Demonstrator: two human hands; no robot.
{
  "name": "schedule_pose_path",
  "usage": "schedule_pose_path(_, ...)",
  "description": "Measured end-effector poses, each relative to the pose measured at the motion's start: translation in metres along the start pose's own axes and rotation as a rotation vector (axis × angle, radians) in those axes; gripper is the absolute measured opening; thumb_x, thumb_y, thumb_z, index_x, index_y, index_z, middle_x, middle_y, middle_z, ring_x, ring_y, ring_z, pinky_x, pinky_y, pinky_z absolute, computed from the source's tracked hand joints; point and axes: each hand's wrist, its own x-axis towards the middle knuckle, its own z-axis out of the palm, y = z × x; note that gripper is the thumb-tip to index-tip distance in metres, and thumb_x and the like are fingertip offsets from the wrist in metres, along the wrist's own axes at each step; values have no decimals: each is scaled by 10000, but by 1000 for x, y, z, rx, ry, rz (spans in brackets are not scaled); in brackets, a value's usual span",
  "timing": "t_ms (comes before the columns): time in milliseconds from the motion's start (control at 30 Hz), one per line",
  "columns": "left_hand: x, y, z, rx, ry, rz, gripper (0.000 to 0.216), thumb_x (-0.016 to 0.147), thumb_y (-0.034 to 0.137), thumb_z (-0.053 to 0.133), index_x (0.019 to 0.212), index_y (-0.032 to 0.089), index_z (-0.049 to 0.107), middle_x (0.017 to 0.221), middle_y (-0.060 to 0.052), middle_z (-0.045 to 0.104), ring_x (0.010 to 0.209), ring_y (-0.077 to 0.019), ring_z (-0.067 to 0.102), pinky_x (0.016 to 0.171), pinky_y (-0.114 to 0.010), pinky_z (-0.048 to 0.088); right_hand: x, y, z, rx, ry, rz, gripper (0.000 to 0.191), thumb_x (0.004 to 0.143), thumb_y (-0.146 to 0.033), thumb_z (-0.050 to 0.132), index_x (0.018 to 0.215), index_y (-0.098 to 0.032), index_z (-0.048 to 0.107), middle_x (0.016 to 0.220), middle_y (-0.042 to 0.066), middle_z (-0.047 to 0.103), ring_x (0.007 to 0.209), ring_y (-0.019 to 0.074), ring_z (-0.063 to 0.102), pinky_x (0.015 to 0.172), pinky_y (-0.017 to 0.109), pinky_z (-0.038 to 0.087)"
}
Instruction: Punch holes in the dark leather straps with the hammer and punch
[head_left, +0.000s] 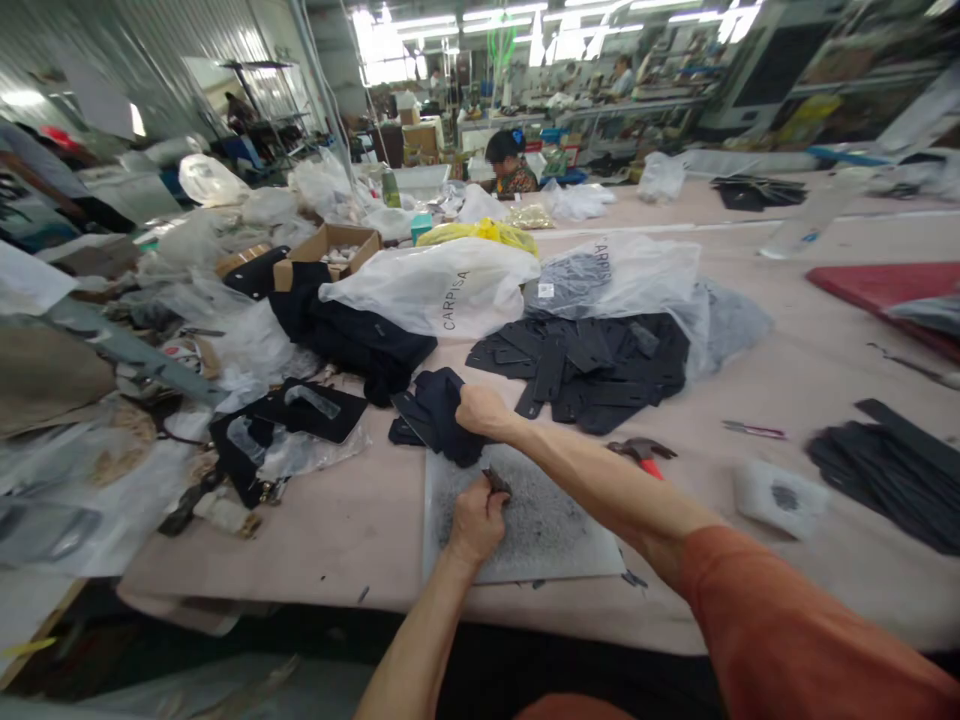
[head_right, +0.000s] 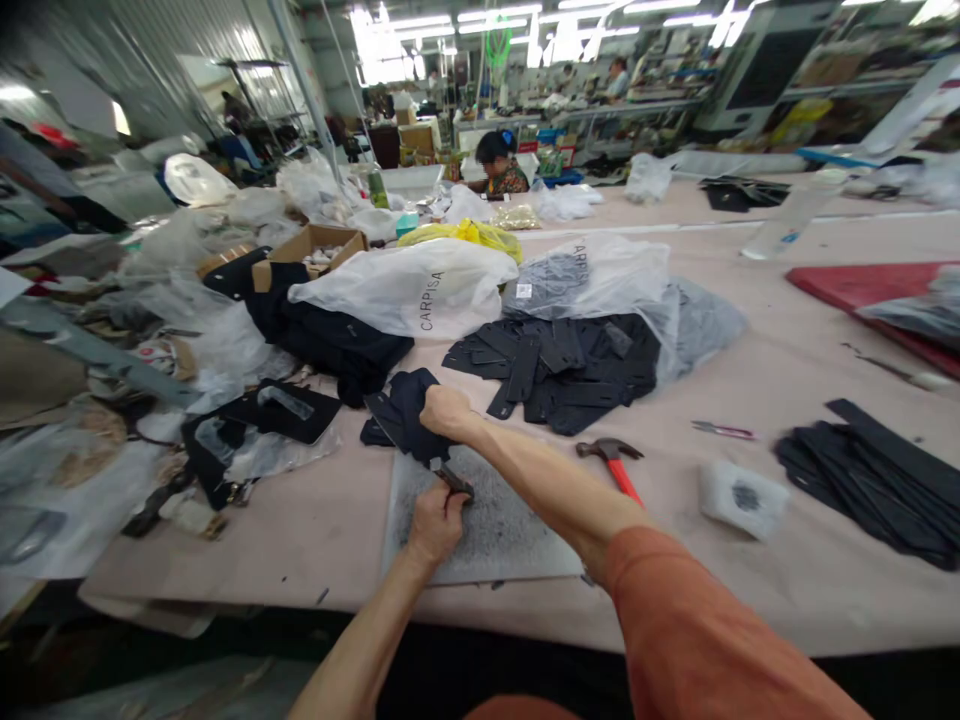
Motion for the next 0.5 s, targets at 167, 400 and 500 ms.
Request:
schedule_pose_path(167,3,-1,0,-1,3,20,211,843,140,483,934,169,671,889,-75,731,852,-210,697,777,-319,560,-59,71,-17,96,112,102,439,844,-134,415,1274,-122,507,1024,123,694,933,213,649,779,275,457)
schedule_pose_path(400,5,2,-2,13,-1,14,225,867,194,485,979,169,679,933,-64,743,841,-202,706,774,-304,565,-180,111,44,314,193,148,434,861,-162,468,1293,-141,493,951,87,682,849,199,640,752,288,457)
schedule_pose_path(500,6,7,-3,25,-2,9,231,870,206,481,976,173,683,934,-63,744,860,-206,706,792,-306,566,-202,106,58,177,199,159,396,895,-230,488,1286,-167,509,1081,119,646,904,225,633,780,322,463)
